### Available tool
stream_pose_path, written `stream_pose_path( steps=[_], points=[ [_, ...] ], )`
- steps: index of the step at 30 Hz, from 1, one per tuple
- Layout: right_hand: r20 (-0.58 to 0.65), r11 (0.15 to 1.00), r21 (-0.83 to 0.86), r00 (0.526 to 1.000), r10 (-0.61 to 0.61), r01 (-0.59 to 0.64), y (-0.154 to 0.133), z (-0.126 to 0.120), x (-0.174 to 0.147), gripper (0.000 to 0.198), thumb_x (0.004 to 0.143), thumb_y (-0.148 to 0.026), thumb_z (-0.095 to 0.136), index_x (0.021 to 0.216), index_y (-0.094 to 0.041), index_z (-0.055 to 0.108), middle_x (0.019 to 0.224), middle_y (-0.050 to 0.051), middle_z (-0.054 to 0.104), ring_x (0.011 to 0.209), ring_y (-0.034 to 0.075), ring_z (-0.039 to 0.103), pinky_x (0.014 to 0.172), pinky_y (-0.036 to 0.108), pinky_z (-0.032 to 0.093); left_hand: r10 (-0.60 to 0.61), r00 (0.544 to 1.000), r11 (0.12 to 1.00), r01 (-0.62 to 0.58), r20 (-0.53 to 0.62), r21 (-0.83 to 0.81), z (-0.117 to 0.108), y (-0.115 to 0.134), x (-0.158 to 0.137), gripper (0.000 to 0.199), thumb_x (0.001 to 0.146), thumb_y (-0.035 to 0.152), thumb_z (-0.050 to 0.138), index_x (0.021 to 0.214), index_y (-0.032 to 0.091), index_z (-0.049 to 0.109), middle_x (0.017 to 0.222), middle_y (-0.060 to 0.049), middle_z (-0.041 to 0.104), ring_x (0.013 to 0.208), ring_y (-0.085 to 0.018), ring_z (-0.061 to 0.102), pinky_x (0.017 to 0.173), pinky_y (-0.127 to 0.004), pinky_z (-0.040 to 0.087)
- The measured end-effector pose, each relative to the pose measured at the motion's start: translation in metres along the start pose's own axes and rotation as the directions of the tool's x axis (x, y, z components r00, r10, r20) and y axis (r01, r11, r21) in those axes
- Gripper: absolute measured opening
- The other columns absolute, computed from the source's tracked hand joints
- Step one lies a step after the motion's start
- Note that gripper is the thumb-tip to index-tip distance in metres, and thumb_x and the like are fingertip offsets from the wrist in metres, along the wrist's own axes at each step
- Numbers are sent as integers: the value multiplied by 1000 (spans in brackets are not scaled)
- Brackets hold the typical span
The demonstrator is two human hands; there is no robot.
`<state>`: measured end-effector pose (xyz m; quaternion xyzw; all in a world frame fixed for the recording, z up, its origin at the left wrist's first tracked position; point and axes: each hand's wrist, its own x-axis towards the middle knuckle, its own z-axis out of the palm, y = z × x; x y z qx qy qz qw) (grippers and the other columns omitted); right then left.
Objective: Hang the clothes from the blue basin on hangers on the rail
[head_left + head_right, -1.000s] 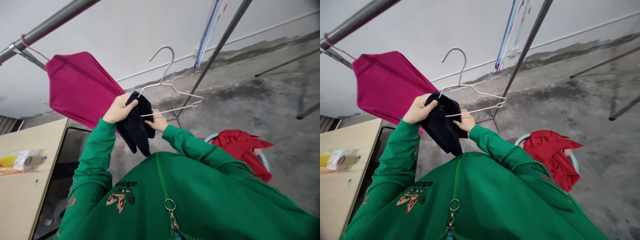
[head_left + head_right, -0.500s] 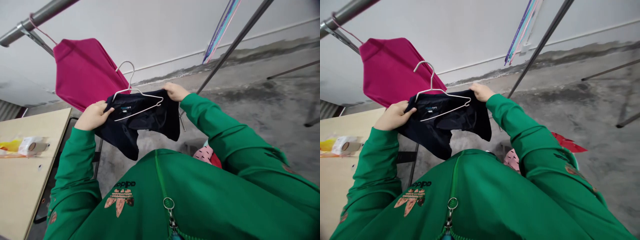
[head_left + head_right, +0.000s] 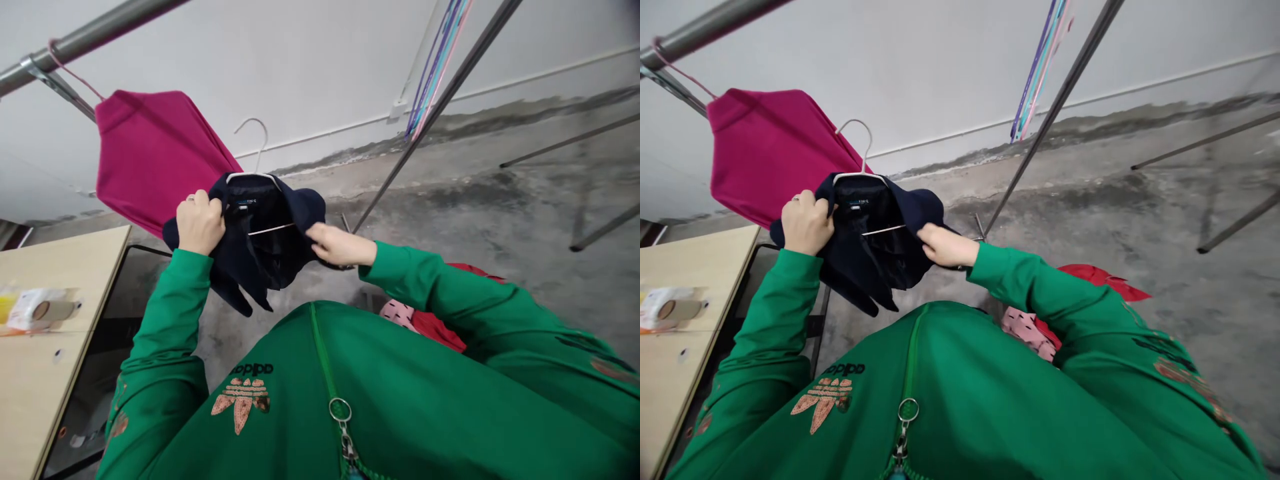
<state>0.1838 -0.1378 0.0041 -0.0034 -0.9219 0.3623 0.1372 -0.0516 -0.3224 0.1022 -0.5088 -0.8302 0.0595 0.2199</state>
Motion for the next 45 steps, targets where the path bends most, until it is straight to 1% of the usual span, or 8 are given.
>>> stream_pose_path(
  steps=[5,10,18,25,29,33,41,45],
  points=[
    [-194,983,161,974,115,-84,1,-38,-1,31,84,-29,54,111,-15,59,94,9,68,72,16,62,70,34,54,149,974,980,-168,-171,-105,14,-6,3,33,89,40,37,77,16,56,92,-18,54,89,-33,52,70,-43,34],
    [-392,922,353,920,-10,161,-13,-80,40,46,78,-53,65,108,-19,58,109,7,62,107,19,57,97,39,47,275,939,954,-294,-207,-65,18,2,11,31,88,38,40,74,17,57,86,-17,54,85,-32,52,69,-44,34],
    [-352,641,708,935,-42,296,-44,-52,66,57,81,-64,56,53,-20,32,46,-6,29,48,8,43,60,27,46,168,972,962,-198,-167,-185,11,6,6,16,82,25,47,81,18,61,107,-15,57,105,-33,50,83,-48,34],
    [-404,955,224,910,-90,193,-43,-16,89,53,88,-59,46,56,-20,33,55,-2,36,55,9,36,60,28,34,-142,978,989,148,155,-26,19,18,-1,29,85,17,36,100,12,60,95,-19,63,90,-32,60,73,-41,39],
    [-435,970,226,900,14,94,-35,-10,95,51,88,-60,43,57,-21,31,55,-2,35,54,10,35,58,28,33,-52,975,983,88,216,-159,31,42,-13,28,89,25,39,99,11,61,95,-18,66,90,-31,63,72,-39,43],
    [-417,806,583,890,184,106,-22,-22,86,54,82,-65,49,57,-22,28,49,-6,25,44,8,26,46,26,25,275,931,785,-74,239,-615,50,37,-24,32,89,39,46,107,17,61,99,-9,67,91,-21,64,78,-32,49],
    [-371,558,803,908,193,209,-30,-64,60,56,73,-45,67,51,-21,22,46,-8,11,41,5,11,44,26,12,81,980,555,108,183,-825,133,9,-25,79,74,33,67,142,10,32,146,-20,39,137,-28,38,116,-43,28],
    [-380,560,796,909,170,228,-35,-80,49,54,76,-44,66,51,-20,24,46,-7,11,40,5,11,43,26,11,-5,988,391,141,151,-910,151,32,-12,61,81,24,52,138,8,36,142,-18,46,133,-23,43,114,-38,32]
  ],
)
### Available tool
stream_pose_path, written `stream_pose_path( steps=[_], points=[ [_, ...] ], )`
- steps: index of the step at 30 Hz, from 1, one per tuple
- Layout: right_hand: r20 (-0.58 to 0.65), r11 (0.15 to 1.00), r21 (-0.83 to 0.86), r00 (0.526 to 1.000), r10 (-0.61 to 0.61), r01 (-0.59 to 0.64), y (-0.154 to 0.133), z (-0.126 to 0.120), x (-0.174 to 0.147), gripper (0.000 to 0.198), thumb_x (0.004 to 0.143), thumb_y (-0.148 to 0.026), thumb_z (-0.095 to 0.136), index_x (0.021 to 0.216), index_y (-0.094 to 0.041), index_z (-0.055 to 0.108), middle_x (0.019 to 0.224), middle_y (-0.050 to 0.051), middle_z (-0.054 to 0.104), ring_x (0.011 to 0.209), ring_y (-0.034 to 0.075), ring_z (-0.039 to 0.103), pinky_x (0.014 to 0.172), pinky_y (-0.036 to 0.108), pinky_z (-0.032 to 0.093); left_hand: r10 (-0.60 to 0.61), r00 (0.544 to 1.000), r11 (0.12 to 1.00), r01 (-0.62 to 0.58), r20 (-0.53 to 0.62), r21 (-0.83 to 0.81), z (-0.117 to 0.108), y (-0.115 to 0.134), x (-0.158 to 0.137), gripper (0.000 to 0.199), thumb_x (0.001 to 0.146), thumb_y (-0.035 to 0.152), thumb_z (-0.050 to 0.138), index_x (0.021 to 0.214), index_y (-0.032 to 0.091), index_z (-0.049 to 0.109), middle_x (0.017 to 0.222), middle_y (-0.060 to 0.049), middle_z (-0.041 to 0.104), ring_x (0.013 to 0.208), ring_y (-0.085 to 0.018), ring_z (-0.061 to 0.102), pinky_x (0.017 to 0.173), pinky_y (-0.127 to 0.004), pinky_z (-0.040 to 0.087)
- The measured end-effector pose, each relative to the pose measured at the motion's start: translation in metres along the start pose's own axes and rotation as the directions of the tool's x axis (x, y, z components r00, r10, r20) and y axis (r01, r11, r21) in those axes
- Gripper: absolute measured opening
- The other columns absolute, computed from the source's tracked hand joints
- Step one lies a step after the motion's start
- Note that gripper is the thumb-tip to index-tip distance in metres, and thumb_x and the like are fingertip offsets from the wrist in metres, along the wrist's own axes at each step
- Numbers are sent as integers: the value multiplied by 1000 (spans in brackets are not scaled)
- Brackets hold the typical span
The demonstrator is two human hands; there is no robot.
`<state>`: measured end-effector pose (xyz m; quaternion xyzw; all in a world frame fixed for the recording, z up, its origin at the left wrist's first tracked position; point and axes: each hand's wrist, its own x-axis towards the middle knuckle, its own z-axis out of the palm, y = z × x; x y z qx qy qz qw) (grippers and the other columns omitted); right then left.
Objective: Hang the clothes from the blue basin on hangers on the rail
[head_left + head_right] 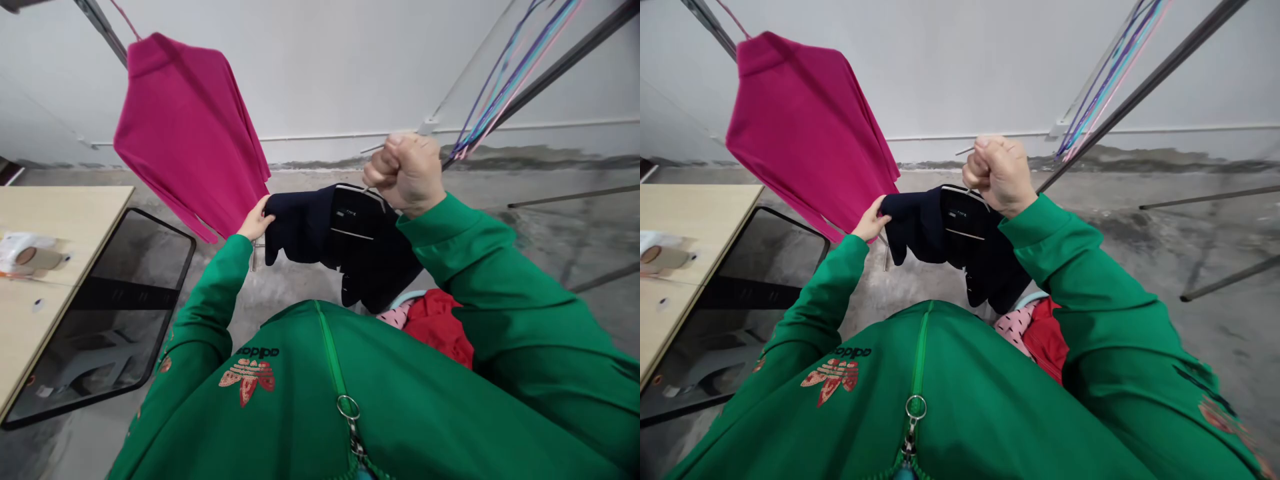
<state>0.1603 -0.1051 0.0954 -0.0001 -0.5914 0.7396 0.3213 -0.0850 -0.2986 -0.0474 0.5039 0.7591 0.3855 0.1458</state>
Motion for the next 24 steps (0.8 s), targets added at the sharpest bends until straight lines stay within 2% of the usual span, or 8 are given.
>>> stream_pose_path(
  steps=[3,8,11,14,17,19,21,24],
  points=[
    [2,997,-59,999,46,-46,-11,-8,-3,56,74,-49,68,52,-21,24,45,-7,12,39,6,11,40,26,14,19,997,999,-22,-71,-41,-3,6,11,44,84,23,43,125,8,50,127,-15,59,122,-22,53,109,-39,38],
    [2,978,-135,987,159,-158,-21,-15,-9,61,66,-53,74,50,-22,24,43,-7,14,39,6,13,39,26,15,70,989,996,-76,-133,-42,-34,8,24,36,85,31,43,112,15,62,116,-9,66,111,-23,59,103,-41,44],
    [40,991,-71,992,120,-117,-16,-12,-10,61,68,-52,73,49,-21,23,42,-8,13,39,5,11,39,25,13,16,992,999,-21,-128,-38,-48,11,28,37,85,28,41,110,13,63,109,-10,68,105,-22,61,98,-39,47],
    [32,999,24,999,30,-31,-6,-7,-7,61,73,-50,69,50,-19,22,43,-8,11,38,4,9,39,24,11,71,993,984,-54,-94,172,-58,32,20,38,85,25,39,113,14,63,110,-11,65,105,-22,59,99,-41,44],
    [4,998,62,1000,1,-1,2,-2,-2,60,74,-51,67,51,-20,21,43,-8,12,38,5,9,39,25,12,296,955,872,-257,-31,416,-58,66,3,41,90,28,39,125,17,57,124,-12,58,119,-24,50,105,-43,37],
    [-9,998,60,1000,7,-7,6,1,2,59,73,-53,67,52,-22,21,43,-8,12,40,6,8,40,27,12,378,920,774,-372,98,512,-49,87,-5,43,91,33,42,129,17,52,128,-13,55,123,-26,47,105,-44,35],
    [-21,999,43,999,26,-25,9,5,4,59,71,-54,67,53,-23,21,42,-7,12,41,7,8,40,28,12,347,915,694,-399,206,599,-37,98,-8,43,91,34,42,129,15,51,123,-16,58,116,-28,51,99,-44,38],
    [-27,999,27,999,47,-46,8,11,5,59,70,-56,67,53,-24,21,43,-7,11,42,7,8,41,28,11,228,948,634,-317,221,705,-20,101,-5,38,94,28,32,118,11,56,104,-18,63,96,-28,58,82,-41,43]
  ],
)
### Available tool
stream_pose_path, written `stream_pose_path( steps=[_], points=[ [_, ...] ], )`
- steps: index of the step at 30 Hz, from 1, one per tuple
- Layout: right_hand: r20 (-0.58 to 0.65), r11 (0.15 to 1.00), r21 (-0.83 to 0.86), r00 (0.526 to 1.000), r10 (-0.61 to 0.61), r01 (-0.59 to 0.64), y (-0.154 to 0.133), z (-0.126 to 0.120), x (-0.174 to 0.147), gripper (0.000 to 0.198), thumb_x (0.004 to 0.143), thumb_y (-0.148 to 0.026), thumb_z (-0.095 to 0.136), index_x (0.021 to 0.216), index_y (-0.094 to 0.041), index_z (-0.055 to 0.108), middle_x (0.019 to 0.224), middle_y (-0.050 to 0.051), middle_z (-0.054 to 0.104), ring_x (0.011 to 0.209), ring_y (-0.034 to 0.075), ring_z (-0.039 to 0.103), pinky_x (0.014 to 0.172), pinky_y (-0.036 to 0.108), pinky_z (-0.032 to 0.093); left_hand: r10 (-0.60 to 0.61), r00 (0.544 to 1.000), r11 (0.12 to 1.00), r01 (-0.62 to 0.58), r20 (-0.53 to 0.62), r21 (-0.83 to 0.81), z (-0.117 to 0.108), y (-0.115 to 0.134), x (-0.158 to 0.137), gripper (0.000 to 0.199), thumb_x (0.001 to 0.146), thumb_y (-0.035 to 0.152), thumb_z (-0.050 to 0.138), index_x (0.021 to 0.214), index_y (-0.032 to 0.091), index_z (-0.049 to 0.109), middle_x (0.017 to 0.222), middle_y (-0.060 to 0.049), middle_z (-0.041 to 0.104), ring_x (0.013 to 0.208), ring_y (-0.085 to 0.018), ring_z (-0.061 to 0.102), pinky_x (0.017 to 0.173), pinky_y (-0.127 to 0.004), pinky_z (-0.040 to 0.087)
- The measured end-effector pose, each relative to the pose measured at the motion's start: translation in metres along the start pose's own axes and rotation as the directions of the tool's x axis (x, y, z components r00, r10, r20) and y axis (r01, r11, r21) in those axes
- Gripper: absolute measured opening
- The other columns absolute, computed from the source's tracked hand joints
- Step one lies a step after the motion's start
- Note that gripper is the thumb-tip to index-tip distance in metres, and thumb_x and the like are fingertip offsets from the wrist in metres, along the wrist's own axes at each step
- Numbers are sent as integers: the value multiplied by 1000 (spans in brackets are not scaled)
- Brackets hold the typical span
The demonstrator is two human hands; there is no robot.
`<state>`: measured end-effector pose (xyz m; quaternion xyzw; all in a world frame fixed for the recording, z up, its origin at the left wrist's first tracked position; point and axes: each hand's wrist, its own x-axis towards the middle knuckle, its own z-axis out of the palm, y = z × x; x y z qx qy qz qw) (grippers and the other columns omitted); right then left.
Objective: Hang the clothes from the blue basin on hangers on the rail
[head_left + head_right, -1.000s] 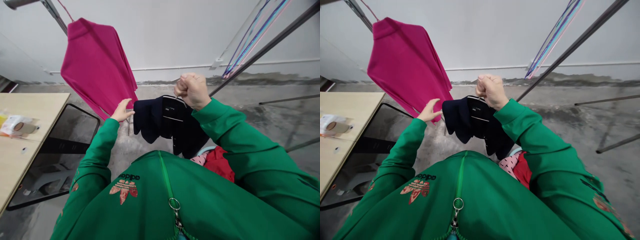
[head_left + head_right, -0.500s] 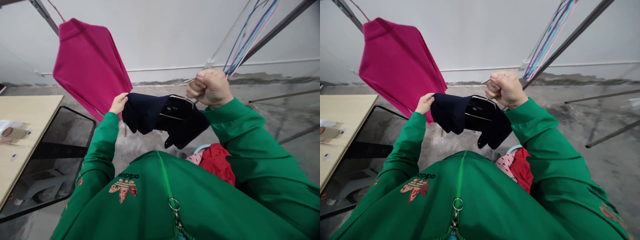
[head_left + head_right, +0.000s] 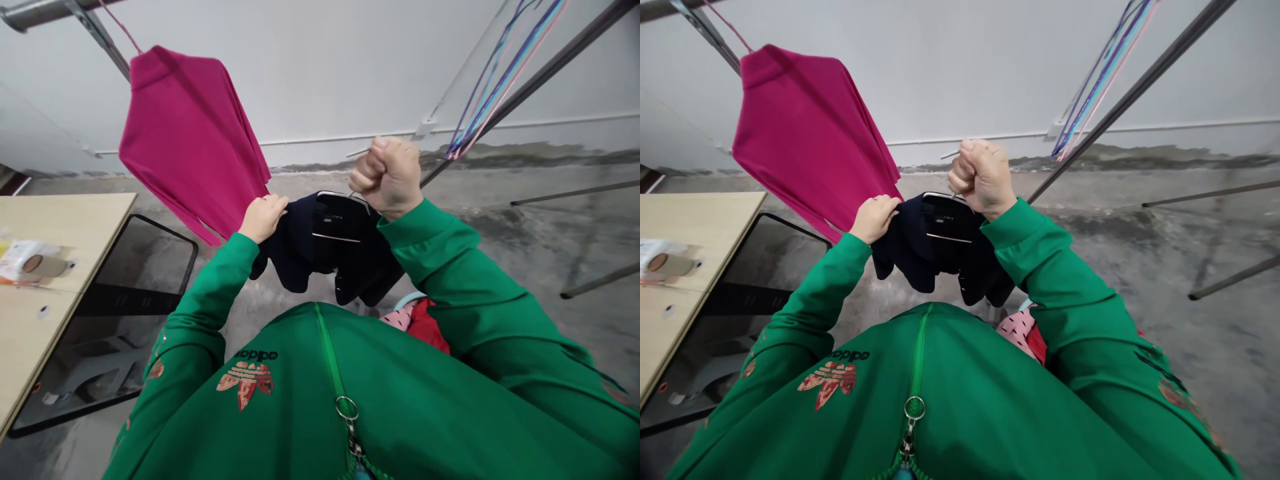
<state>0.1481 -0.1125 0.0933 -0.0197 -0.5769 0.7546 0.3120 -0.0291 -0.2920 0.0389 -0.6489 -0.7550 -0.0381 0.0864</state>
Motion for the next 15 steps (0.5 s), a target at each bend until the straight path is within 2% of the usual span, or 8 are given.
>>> stream_pose_path(
  steps=[3,7,11,15],
  points=[
    [6,1000,9,1000,-9,9,-3,5,-1,59,70,-56,68,54,-24,21,43,-8,11,42,7,8,41,27,12,-17,1000,999,18,-27,47,7,5,6,35,95,26,28,104,13,59,93,-16,63,85,-26,59,72,-38,42],
    [-14,999,33,999,-42,42,-5,10,-1,59,70,-54,69,54,-22,22,45,-8,13,42,6,8,40,26,13,35,995,995,-26,-96,101,6,16,15,31,93,23,30,100,15,59,88,-13,64,79,-24,59,65,-36,38],
    [-2,999,8,999,-52,52,-12,11,3,61,69,-54,71,53,-22,22,45,-8,12,40,4,8,38,24,14,55,994,994,-46,-93,98,3,22,22,31,94,23,29,101,16,58,88,-13,64,78,-24,59,63,-36,37],
    [-7,993,-5,993,-122,122,-31,5,5,59,69,-48,72,49,-21,24,45,-8,11,37,3,8,38,23,8,31,991,994,-16,-128,112,-2,10,20,34,95,30,26,95,16,57,87,-15,62,79,-25,57,67,-37,37]
  ],
)
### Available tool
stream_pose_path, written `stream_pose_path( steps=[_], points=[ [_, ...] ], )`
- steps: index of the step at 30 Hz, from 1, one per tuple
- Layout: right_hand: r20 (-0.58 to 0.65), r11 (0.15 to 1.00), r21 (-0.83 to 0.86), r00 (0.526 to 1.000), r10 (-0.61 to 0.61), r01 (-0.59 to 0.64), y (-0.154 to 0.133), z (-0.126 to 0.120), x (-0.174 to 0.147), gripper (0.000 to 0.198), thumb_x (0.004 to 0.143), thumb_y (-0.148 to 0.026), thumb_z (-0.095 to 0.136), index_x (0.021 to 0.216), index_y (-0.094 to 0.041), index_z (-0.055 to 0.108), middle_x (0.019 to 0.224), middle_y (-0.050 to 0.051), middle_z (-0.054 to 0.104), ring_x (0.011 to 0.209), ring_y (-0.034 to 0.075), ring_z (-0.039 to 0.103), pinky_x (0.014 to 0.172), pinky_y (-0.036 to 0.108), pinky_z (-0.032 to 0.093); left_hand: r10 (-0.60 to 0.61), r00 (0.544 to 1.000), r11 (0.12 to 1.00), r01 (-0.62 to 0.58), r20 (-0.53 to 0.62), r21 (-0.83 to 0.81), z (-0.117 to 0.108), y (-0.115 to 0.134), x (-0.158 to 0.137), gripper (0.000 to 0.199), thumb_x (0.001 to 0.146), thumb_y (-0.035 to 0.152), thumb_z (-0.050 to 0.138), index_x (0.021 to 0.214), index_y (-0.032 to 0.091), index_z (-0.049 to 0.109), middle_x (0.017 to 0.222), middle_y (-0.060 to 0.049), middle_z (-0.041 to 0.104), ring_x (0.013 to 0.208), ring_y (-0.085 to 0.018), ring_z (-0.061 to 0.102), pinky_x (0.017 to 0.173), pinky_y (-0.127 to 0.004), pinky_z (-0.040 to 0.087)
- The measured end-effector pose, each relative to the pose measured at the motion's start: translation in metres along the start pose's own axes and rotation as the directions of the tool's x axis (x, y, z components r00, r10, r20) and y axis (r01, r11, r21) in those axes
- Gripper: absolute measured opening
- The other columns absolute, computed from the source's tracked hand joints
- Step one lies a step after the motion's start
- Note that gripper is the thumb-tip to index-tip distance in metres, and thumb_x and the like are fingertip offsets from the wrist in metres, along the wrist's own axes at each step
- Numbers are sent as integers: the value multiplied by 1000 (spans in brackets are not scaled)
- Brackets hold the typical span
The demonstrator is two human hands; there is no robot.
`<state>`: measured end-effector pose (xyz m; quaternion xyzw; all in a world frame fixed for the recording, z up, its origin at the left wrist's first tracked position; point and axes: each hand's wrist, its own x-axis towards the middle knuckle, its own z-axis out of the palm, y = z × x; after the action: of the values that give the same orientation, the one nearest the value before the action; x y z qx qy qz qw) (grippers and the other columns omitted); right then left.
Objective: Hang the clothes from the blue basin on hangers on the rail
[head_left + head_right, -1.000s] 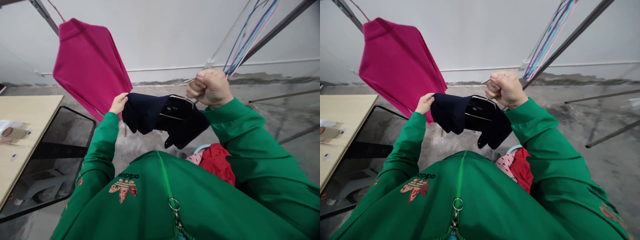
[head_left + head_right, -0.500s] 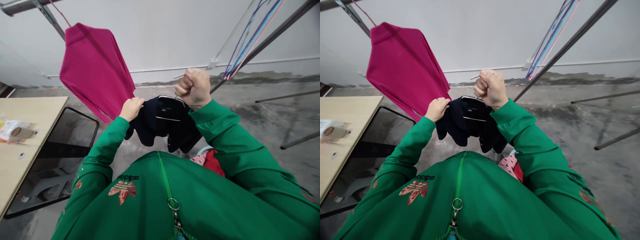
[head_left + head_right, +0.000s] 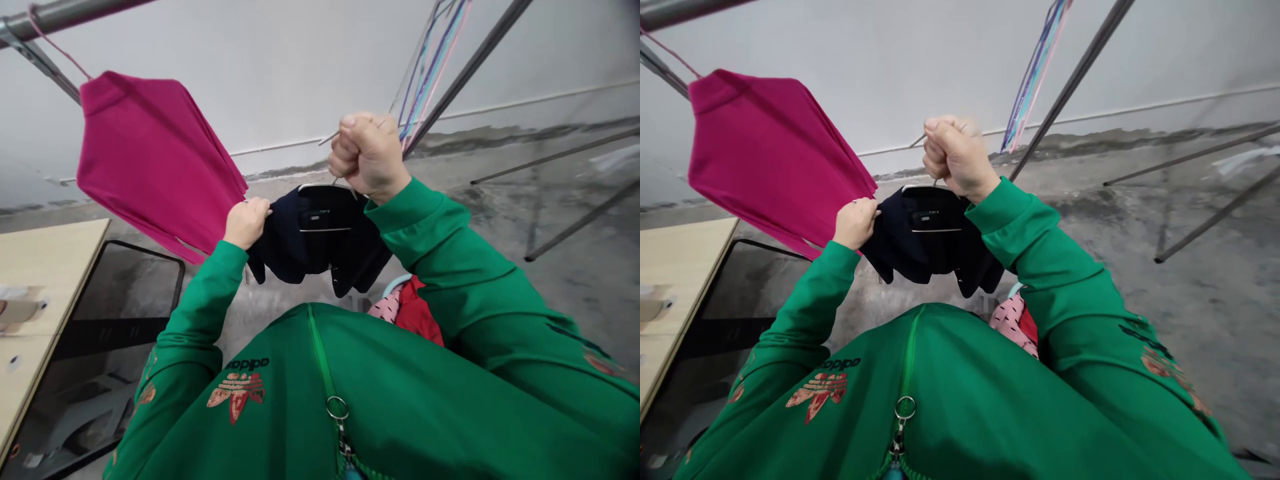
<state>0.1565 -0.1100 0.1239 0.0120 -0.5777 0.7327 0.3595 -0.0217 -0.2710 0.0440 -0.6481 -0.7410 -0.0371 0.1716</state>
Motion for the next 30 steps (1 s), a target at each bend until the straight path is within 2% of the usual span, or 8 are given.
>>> stream_pose_path(
  steps=[6,12,16,18,20,23,26,30],
  points=[
    [-27,998,-60,999,18,-19,-19,-3,1,54,67,-46,70,47,-21,26,44,-8,12,38,3,9,39,22,7,-12,1000,1000,12,-10,0,2,-21,-10,33,94,30,27,91,16,57,85,-16,61,81,-28,56,71,-39,37],
    [-49,993,-112,998,38,-44,-18,1,6,56,75,-48,65,52,-21,22,47,-6,11,40,5,9,37,24,13,-44,994,998,39,-99,-51,5,-14,-2,31,94,28,28,90,17,57,86,-15,62,83,-26,56,73,-38,39],
    [-50,993,-106,997,-57,51,-18,-2,10,54,76,-52,64,53,-22,25,49,-7,12,42,6,9,37,25,19,-50,982,998,41,-181,-53,2,-14,5,29,92,29,30,89,17,57,83,-12,61,82,-25,56,72,-36,39],
    [-9,983,-143,993,-117,115,-22,-15,10,48,75,-62,62,59,-22,41,52,-5,32,46,8,30,47,25,38,-89,968,994,73,-234,-79,-2,-22,7,28,92,30,32,88,17,57,81,-11,59,81,-24,56,72,-36,38],
    [118,943,-305,988,-100,132,-26,-41,5,45,73,-64,64,87,-22,57,85,1,59,79,12,55,79,28,49,-138,952,986,108,-273,-123,-8,-35,7,27,92,34,34,88,18,56,81,-10,58,82,-25,55,73,-36,37],
    [267,675,-730,954,134,110,-24,-92,-11,64,69,-54,73,121,-22,53,129,7,53,118,21,47,105,38,37,-191,932,973,139,-309,-184,-19,-56,6,26,92,37,36,86,19,54,81,-10,56,84,-25,55,75,-37,36],
    [301,354,-914,916,266,197,-3,-129,-29,46,77,-45,65,116,-21,58,118,11,59,111,27,50,100,46,39,-199,922,970,137,-333,-199,-30,-69,4,23,90,37,40,83,21,53,80,-9,54,83,-25,55,76,-38,37],
    [328,106,-944,926,188,313,28,-128,-45,33,81,-28,53,111,-16,60,107,14,61,104,28,52,90,45,43,-166,925,974,99,-343,-203,-42,-72,-3,21,89,38,44,80,22,53,78,-9,54,82,-25,55,76,-39,37]
  ],
)
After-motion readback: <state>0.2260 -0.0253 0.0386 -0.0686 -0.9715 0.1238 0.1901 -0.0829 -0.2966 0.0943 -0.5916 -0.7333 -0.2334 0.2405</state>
